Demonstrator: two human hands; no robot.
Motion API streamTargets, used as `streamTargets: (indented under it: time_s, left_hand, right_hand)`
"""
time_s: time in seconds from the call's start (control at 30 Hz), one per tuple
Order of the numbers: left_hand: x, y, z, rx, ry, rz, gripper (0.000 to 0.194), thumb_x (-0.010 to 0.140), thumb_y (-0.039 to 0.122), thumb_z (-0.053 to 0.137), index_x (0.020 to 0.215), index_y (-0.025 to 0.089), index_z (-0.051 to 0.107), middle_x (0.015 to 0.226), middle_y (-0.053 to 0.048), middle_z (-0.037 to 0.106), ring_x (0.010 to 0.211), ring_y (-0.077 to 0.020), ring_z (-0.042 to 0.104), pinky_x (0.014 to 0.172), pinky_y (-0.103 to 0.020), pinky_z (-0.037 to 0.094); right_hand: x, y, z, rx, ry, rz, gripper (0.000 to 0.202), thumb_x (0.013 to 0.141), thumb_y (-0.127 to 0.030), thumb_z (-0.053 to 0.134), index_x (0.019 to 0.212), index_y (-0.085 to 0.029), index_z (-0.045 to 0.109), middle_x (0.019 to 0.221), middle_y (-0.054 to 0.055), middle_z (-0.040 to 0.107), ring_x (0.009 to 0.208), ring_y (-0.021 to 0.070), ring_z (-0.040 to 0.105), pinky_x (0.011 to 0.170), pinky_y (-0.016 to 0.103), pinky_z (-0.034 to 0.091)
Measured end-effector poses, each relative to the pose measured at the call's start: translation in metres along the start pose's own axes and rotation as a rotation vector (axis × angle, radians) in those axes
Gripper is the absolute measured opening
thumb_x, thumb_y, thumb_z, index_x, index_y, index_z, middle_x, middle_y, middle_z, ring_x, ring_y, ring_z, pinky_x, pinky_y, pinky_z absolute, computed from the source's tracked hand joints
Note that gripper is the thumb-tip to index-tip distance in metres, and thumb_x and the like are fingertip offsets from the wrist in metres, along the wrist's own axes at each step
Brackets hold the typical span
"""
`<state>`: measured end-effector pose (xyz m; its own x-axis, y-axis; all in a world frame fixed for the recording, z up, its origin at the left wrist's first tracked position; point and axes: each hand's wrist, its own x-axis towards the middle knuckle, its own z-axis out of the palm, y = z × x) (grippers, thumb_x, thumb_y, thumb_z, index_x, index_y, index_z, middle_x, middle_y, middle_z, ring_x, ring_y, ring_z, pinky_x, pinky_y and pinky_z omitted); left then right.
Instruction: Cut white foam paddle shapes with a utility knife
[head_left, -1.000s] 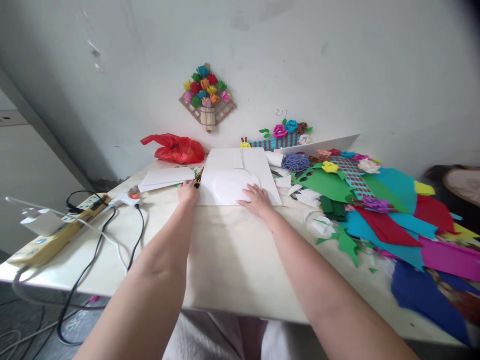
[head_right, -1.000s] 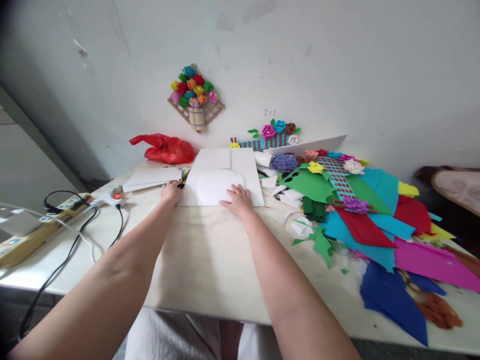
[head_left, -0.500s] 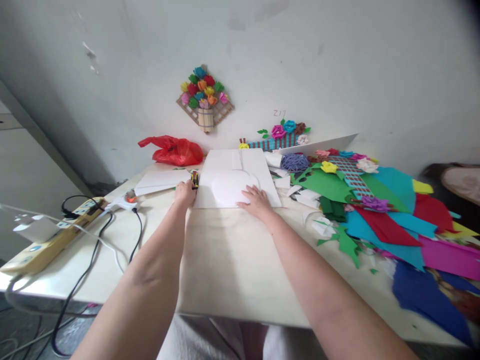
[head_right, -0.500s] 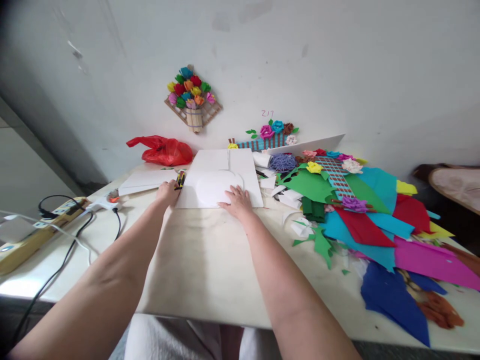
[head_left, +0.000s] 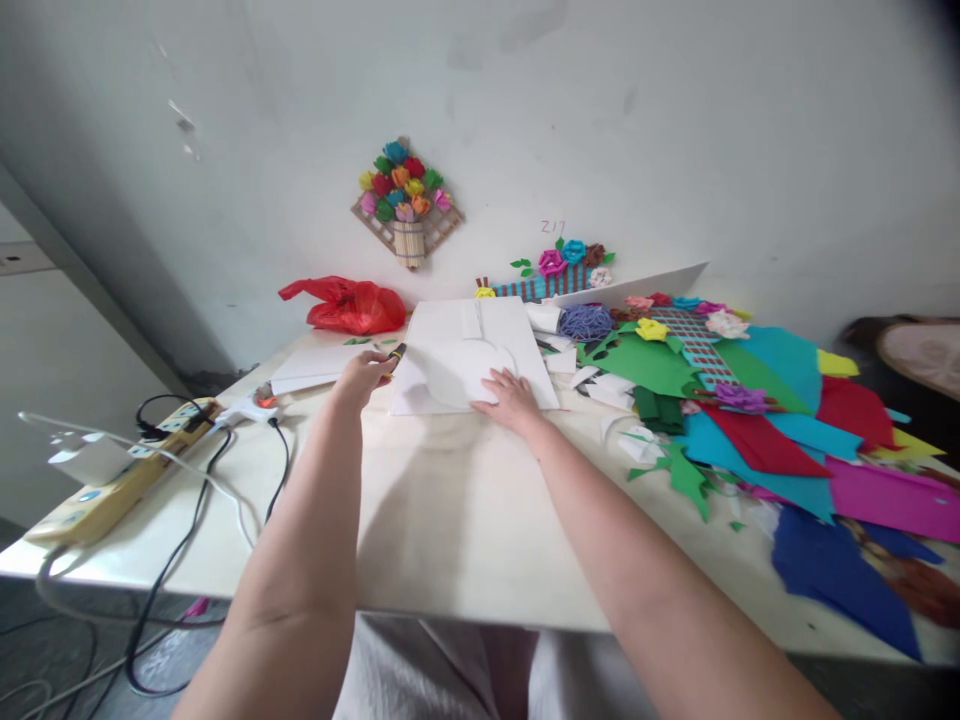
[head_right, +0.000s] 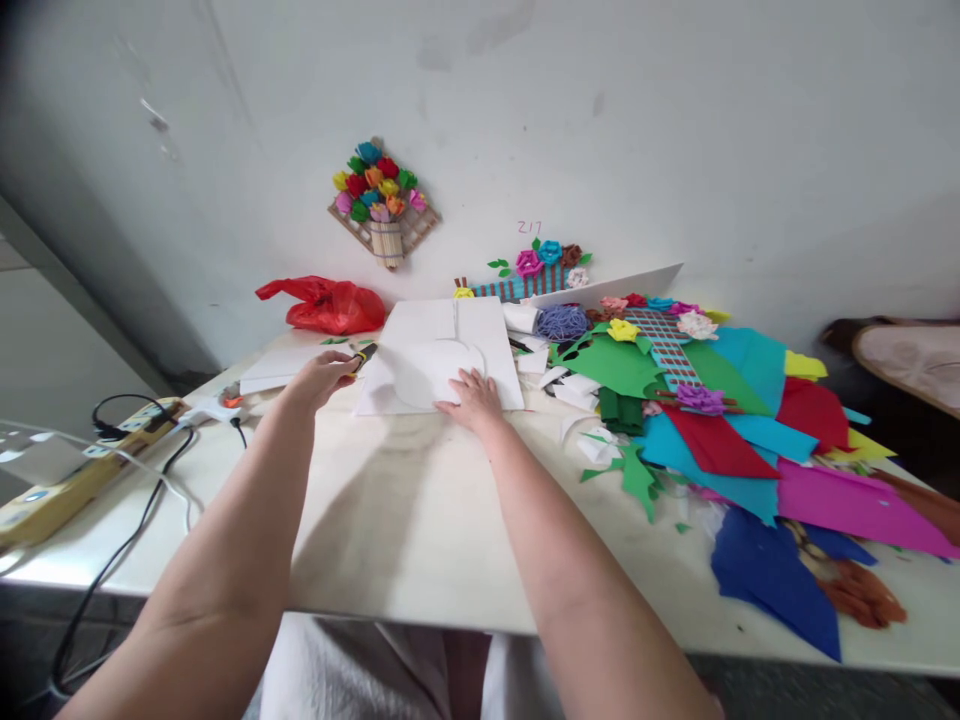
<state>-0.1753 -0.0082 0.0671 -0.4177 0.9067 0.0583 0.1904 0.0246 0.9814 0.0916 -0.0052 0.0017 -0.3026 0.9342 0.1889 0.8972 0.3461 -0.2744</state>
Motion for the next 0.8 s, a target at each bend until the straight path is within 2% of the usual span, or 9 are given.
streamTargets:
  time_s: [0.1, 0.2, 0.33, 0.43, 0.53, 0.6, 0.8]
  left_hand:
    - [-0.01, 0.005, 0.011, -0.133, 0.001, 0.021, 0.022, 0.063, 0.016, 0.075, 0.066, 0.017, 0.052, 0.059, 0.004, 0.056, 0.055, -0.0065, 0.053, 0.06, -0.02, 0.048]
    - [-0.019, 0.007, 0.03, -0.298, 0.037, 0.071, 0.028, 0.063, 0.02, 0.075, 0.07, 0.019, 0.048, 0.06, 0.006, 0.054, 0.052, -0.0048, 0.05, 0.059, -0.019, 0.046]
    - [-0.035, 0.002, 0.068, -0.52, -0.013, 0.177, 0.038, 0.061, 0.033, 0.08, 0.075, 0.02, 0.047, 0.058, 0.009, 0.048, 0.054, -0.005, 0.05, 0.065, -0.021, 0.047]
    - [-0.046, -0.009, 0.098, -0.635, -0.098, 0.243, 0.045, 0.057, 0.041, 0.082, 0.078, 0.021, 0.047, 0.065, 0.008, 0.052, 0.061, -0.0067, 0.054, 0.068, -0.023, 0.046]
    - [-0.051, -0.026, 0.119, -0.624, -0.141, 0.269, 0.045, 0.057, 0.042, 0.082, 0.079, 0.021, 0.049, 0.068, 0.007, 0.051, 0.062, -0.0068, 0.051, 0.067, -0.022, 0.044]
    - [-0.051, -0.037, 0.128, -0.567, -0.135, 0.289, 0.041, 0.059, 0.04, 0.081, 0.078, 0.021, 0.051, 0.067, 0.007, 0.05, 0.061, -0.0066, 0.049, 0.065, -0.021, 0.041]
    - [-0.046, -0.052, 0.134, -0.427, -0.136, 0.317, 0.034, 0.062, 0.036, 0.079, 0.077, 0.021, 0.052, 0.065, 0.007, 0.05, 0.061, -0.0081, 0.047, 0.062, -0.021, 0.038]
  right_hand:
    - [0.0, 0.0, 0.0, -0.003, 0.021, -0.003, 0.062, 0.089, -0.062, 0.046, 0.14, -0.026, 0.048, 0.158, 0.004, 0.031, 0.149, 0.025, 0.02, 0.119, 0.05, 0.02]
    - [-0.001, 0.0, 0.0, 0.002, 0.017, -0.011, 0.062, 0.09, -0.063, 0.042, 0.14, -0.027, 0.049, 0.158, 0.005, 0.031, 0.148, 0.0252, 0.021, 0.118, 0.05, 0.019]
    - [-0.002, 0.0, -0.001, 0.011, 0.02, -0.009, 0.062, 0.09, -0.062, 0.043, 0.14, -0.026, 0.048, 0.158, 0.006, 0.031, 0.148, 0.0243, 0.021, 0.119, 0.049, 0.018]
    - [-0.003, 0.0, -0.001, 0.011, 0.019, -0.004, 0.063, 0.09, -0.062, 0.044, 0.141, -0.024, 0.048, 0.158, 0.006, 0.031, 0.148, 0.0249, 0.021, 0.119, 0.049, 0.017]
    - [-0.003, -0.001, -0.001, 0.018, 0.034, -0.014, 0.062, 0.092, -0.061, 0.041, 0.14, -0.023, 0.049, 0.157, 0.006, 0.033, 0.148, 0.0261, 0.022, 0.118, 0.05, 0.018]
    - [-0.003, -0.001, -0.002, 0.026, 0.036, -0.02, 0.062, 0.092, -0.061, 0.039, 0.139, -0.023, 0.05, 0.157, 0.006, 0.033, 0.148, 0.0264, 0.023, 0.118, 0.05, 0.018]
    - [-0.004, -0.003, -0.006, 0.045, 0.001, -0.007, 0.061, 0.092, -0.059, 0.041, 0.14, -0.023, 0.048, 0.158, 0.006, 0.03, 0.148, 0.0262, 0.02, 0.119, 0.05, 0.015]
